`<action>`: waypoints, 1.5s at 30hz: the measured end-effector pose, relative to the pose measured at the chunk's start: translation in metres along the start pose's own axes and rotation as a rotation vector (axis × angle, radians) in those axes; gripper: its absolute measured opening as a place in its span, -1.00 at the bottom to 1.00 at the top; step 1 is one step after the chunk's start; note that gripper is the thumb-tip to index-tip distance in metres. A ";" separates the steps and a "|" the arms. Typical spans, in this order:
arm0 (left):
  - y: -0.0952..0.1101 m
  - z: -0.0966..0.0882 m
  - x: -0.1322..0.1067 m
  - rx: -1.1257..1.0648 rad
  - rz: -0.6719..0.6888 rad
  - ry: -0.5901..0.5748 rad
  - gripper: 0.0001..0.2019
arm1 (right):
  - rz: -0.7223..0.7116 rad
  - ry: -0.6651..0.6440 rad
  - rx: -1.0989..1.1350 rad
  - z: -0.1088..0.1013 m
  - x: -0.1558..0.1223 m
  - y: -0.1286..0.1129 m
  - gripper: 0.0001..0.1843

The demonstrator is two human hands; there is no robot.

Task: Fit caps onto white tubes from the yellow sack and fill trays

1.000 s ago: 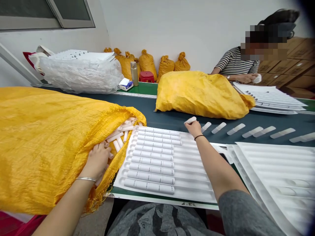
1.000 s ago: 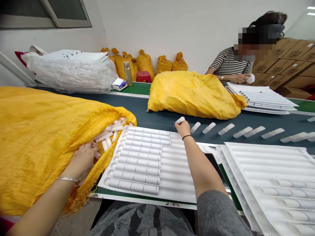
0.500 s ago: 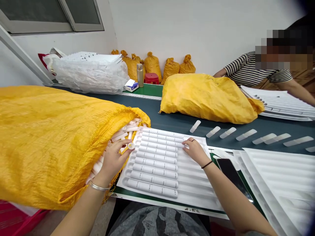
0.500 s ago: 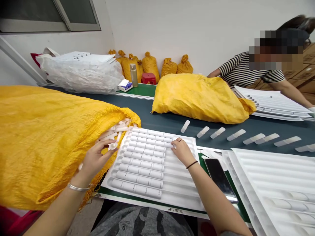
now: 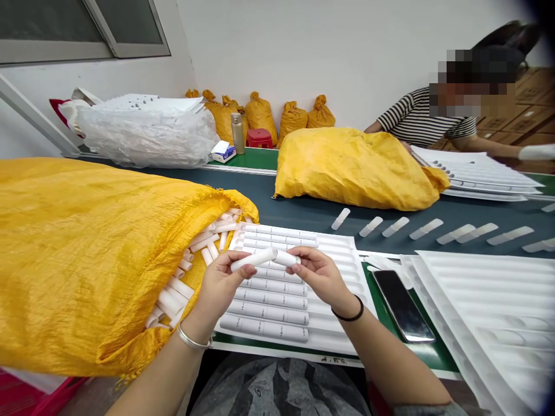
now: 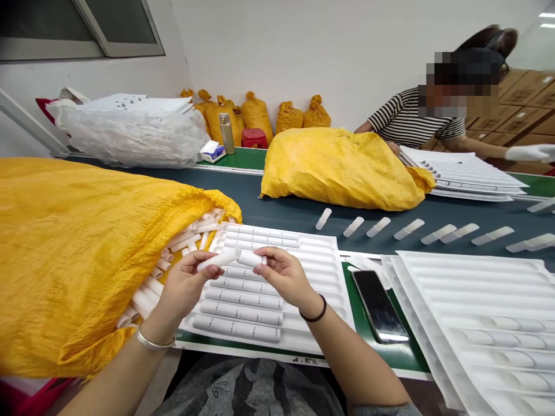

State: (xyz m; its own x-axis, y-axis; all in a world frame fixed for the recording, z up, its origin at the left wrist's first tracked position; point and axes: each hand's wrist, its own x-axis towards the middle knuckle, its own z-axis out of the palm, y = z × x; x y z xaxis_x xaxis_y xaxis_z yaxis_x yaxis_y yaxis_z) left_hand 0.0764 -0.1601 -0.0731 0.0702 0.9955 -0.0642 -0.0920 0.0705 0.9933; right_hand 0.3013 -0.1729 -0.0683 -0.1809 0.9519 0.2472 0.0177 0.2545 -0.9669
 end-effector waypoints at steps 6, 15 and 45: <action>0.007 -0.013 -0.009 0.543 0.246 -0.183 -0.68 | -0.349 -0.141 -0.461 -0.019 0.003 -0.012 -0.71; 0.015 -0.006 -0.020 0.759 0.759 -0.190 -0.68 | -0.136 -0.095 -0.446 -0.012 -0.002 -0.009 -0.74; -0.035 -0.018 -0.020 0.721 0.555 -0.332 -0.62 | -0.172 -0.461 -0.828 0.019 0.004 0.030 -0.71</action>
State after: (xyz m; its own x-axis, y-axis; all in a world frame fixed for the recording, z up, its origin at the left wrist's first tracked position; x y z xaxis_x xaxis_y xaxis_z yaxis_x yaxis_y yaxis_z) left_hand 0.0601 -0.1818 -0.1082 0.4879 0.7986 0.3524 0.4266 -0.5704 0.7019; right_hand 0.2825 -0.1649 -0.0975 -0.6116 0.7744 0.1619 0.6111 0.5924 -0.5250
